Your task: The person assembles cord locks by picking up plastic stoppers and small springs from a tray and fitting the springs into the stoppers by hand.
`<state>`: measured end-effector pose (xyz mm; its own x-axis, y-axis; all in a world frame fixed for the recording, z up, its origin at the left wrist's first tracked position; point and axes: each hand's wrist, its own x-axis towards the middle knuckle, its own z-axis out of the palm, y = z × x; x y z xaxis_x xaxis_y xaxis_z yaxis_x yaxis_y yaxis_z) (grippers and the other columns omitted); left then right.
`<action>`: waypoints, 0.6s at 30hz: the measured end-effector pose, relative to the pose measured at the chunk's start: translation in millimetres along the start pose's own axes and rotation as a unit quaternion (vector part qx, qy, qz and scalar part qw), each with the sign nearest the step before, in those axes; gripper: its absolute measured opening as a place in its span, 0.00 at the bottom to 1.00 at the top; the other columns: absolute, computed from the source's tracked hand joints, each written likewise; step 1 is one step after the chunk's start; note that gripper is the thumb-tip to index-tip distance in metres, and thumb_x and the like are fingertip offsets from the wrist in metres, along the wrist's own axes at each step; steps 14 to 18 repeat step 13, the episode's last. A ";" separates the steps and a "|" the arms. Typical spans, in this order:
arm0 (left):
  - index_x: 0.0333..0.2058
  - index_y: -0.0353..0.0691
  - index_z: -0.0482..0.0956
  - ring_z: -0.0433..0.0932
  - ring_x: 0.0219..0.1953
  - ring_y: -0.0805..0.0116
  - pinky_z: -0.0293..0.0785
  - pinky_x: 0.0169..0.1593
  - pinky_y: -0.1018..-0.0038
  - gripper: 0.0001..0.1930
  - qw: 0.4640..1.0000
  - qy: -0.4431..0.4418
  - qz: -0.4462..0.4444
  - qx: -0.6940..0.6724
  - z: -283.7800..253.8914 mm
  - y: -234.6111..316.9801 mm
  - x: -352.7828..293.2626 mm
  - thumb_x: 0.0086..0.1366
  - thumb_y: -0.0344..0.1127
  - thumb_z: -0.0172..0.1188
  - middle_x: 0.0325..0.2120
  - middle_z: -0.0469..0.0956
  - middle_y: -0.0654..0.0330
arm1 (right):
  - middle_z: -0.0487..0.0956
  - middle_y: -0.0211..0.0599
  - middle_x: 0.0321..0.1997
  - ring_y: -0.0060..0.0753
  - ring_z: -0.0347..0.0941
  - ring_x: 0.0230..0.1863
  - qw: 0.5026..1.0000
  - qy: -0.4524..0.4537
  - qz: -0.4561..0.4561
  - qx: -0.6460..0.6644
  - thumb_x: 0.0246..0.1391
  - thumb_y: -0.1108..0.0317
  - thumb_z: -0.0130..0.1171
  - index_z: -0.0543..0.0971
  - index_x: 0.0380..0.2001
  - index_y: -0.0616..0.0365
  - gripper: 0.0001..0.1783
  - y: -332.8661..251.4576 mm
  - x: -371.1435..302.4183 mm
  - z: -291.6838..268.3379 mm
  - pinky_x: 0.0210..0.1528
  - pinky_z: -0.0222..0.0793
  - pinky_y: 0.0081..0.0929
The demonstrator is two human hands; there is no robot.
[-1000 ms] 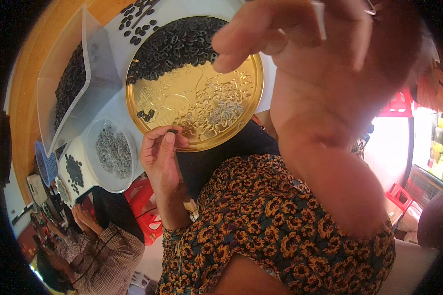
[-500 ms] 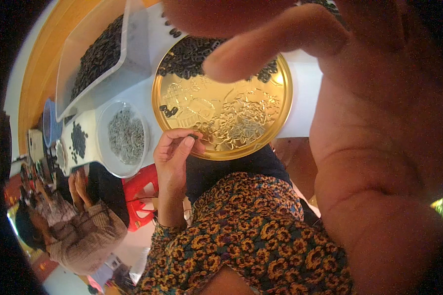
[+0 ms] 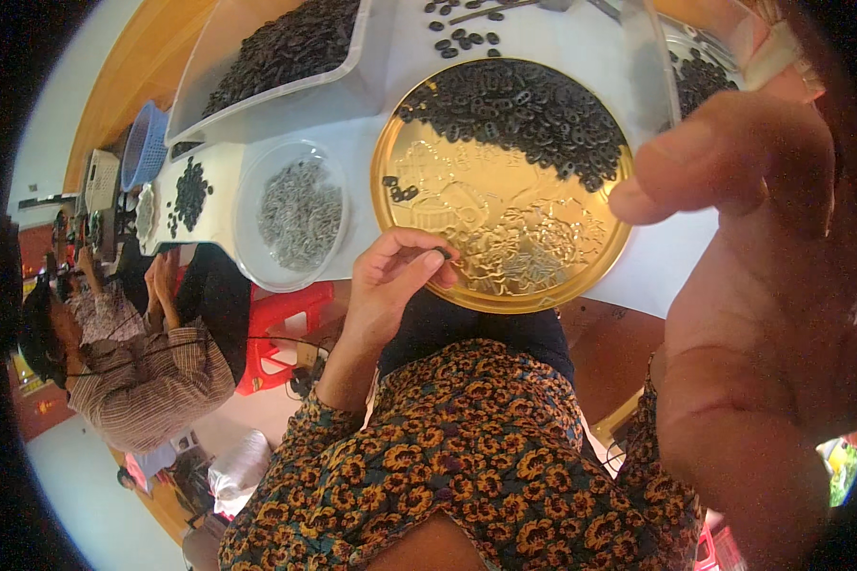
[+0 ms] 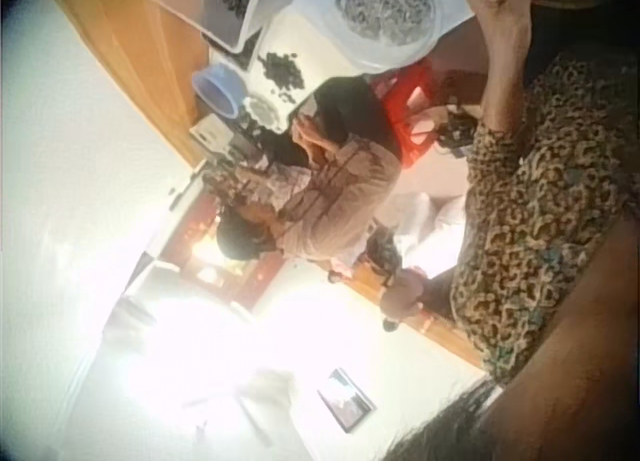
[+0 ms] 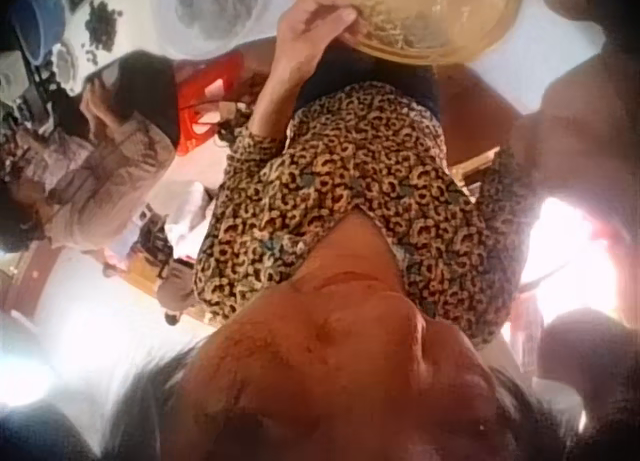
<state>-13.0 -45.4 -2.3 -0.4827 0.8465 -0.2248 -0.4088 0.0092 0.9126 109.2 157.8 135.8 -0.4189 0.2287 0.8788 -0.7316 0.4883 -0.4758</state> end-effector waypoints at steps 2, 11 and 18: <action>0.43 0.33 0.73 0.79 0.35 0.72 0.78 0.40 0.76 0.08 1.000 -0.010 0.003 -0.012 -2.5 -0.8 -1.0 0.66 0.26 0.55 0.38 0.79 0.57 | 0.55 0.70 0.66 0.45 0.73 0.42 1.000 -0.007 0.004 0.000 0.56 0.28 0.39 0.51 0.68 0.56 0.50 -6.5 -0.1 6.6 0.35 0.74 0.28; 0.42 0.32 0.73 0.79 0.35 0.72 0.77 0.40 0.76 0.07 1.000 -0.015 0.013 0.003 -0.9 2.0 -1.0 0.66 0.26 0.55 0.38 0.79 0.56 | 0.56 0.72 0.65 0.45 0.73 0.42 0.992 -0.056 0.047 -0.107 0.56 0.28 0.39 0.52 0.68 0.58 0.50 -18.2 -5.3 -12.7 0.35 0.74 0.27; 0.42 0.32 0.73 0.79 0.35 0.71 0.77 0.41 0.76 0.07 1.000 -0.009 0.016 0.012 -1.9 1.6 -1.6 0.66 0.26 0.55 0.38 0.79 0.55 | 0.56 0.72 0.65 0.45 0.73 0.43 0.988 -0.060 0.065 -0.125 0.56 0.28 0.39 0.52 0.68 0.58 0.50 -25.7 -9.1 -14.8 0.35 0.74 0.27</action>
